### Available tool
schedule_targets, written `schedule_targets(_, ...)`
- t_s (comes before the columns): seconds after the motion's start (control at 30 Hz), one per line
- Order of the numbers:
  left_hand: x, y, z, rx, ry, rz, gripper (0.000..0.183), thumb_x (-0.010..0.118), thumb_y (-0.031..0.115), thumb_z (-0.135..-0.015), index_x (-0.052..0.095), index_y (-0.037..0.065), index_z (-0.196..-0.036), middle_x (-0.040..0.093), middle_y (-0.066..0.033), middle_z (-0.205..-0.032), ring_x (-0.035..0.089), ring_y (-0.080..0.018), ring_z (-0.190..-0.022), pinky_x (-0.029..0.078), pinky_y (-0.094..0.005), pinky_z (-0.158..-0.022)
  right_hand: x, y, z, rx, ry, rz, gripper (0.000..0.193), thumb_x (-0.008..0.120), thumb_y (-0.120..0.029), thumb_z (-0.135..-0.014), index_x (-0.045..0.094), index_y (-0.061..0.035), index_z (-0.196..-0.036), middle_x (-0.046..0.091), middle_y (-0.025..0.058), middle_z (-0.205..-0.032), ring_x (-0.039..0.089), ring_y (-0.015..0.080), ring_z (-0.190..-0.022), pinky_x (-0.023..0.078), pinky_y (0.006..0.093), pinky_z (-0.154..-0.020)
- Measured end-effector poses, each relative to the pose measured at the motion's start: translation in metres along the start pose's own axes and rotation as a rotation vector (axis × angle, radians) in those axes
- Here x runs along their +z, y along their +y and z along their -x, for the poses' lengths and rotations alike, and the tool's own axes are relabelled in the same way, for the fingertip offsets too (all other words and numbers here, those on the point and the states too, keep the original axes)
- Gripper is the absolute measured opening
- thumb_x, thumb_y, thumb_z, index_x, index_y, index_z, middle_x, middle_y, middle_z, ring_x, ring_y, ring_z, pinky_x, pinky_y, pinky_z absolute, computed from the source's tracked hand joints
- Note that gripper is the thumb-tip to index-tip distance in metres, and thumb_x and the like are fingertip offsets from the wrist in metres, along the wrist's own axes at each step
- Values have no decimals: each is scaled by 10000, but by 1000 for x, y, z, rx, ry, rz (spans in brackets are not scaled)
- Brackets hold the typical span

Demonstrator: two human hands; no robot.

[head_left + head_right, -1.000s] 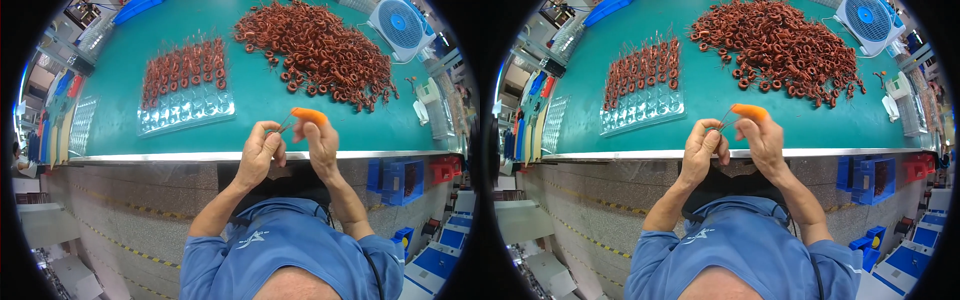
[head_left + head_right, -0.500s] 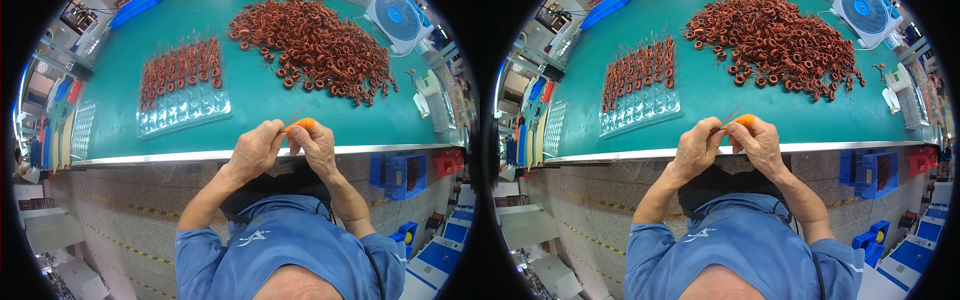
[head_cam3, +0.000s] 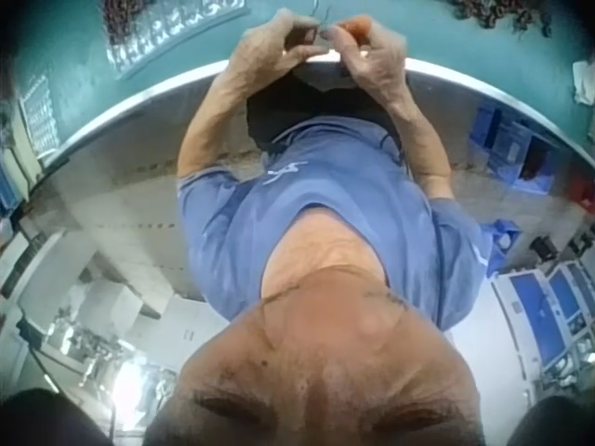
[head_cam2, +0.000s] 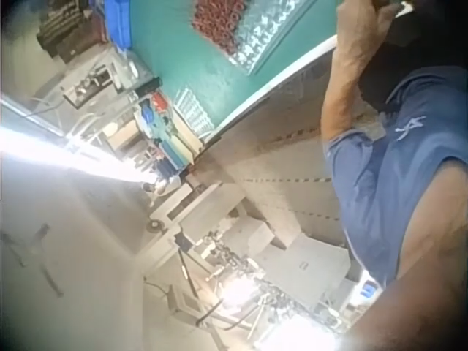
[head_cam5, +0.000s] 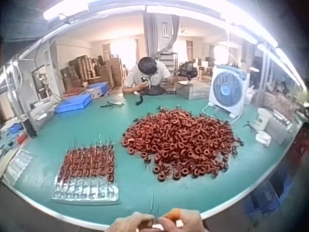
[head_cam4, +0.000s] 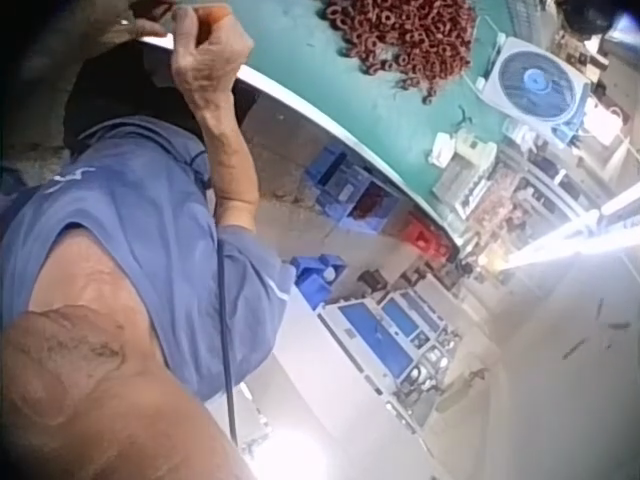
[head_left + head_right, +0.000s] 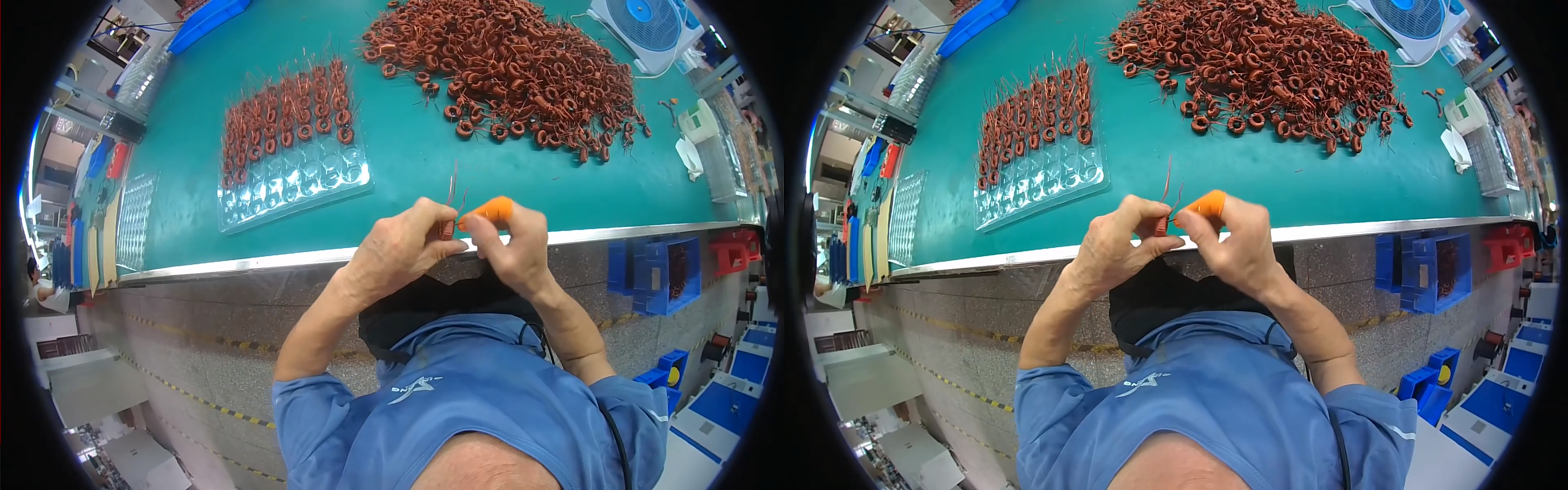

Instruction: Sorting copper wire coils from a pile and placing them into a transparent plastic tray at a factory workbench.

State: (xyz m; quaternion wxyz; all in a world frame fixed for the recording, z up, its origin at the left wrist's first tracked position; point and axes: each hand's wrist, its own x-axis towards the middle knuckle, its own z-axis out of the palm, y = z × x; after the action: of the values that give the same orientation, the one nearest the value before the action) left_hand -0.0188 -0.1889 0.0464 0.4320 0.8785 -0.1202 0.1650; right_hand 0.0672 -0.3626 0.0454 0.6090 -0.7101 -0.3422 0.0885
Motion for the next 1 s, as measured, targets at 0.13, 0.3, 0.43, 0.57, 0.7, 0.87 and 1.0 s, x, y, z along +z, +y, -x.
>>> schedule_targets(0.13,18,-3,7,-91,129,442,332,706,151,-888,507,17,-1117,582,-43,-781,633,-126,-703,532,-287,-618,-4,-8,3,120,30,-155,224,650,-191,-920,654,11,-821,618,21,-623,539,61,-506,400,214,-440)
schedule_targets(0.3,25,0,7,-78,154,1084,237,512,166,-1002,416,30,-1171,565,-110,-750,616,-177,-657,522,-286,-604,-9,3,-10,259,-96,-401,242,694,-228,-905,659,11,-890,604,14,-656,515,59,-533,408,189,-466)
schedule_targets(0.43,24,-3,13,-214,88,1155,205,464,196,-1022,421,51,-1162,559,-107,-742,612,-182,-635,522,-286,-578,-4,-5,-15,258,-134,-554,222,689,-192,-906,661,13,-989,635,31,-777,546,67,-617,454,191,-528)
schedule_targets(0.57,25,2,13,-214,90,1158,192,457,186,-1024,427,58,-1163,554,-102,-728,608,-181,-619,518,-274,-564,-2,-3,-8,177,-113,-606,234,684,-157,-895,648,19,-1045,637,55,-839,560,84,-639,468,209,-566)
schedule_targets(0.7,21,6,15,-263,110,1119,181,446,144,-1022,461,53,-1178,559,-83,-722,604,-158,-620,510,-255,-563,5,2,-5,194,-68,-679,179,654,-111,-907,655,21,-1028,638,50,-816,572,92,-644,473,218,-583)
schedule_targets(0.87,9,9,17,-375,42,914,139,494,93,-997,570,29,-1095,624,-45,-745,620,-109,-660,512,-238,-595,-2,7,-2,264,-73,-646,211,546,-128,-960,642,39,-1046,610,66,-784,569,101,-632,471,222,-608)
schedule_targets(1.0,-36,-9,31,-340,264,569,82,529,63,-967,566,34,-1034,659,-92,-824,668,-164,-755,523,-264,-608,-26,23,-21,-142,115,55,370,616,-220,-950,562,11,-1235,599,65,-959,589,112,-715,494,244,-632)
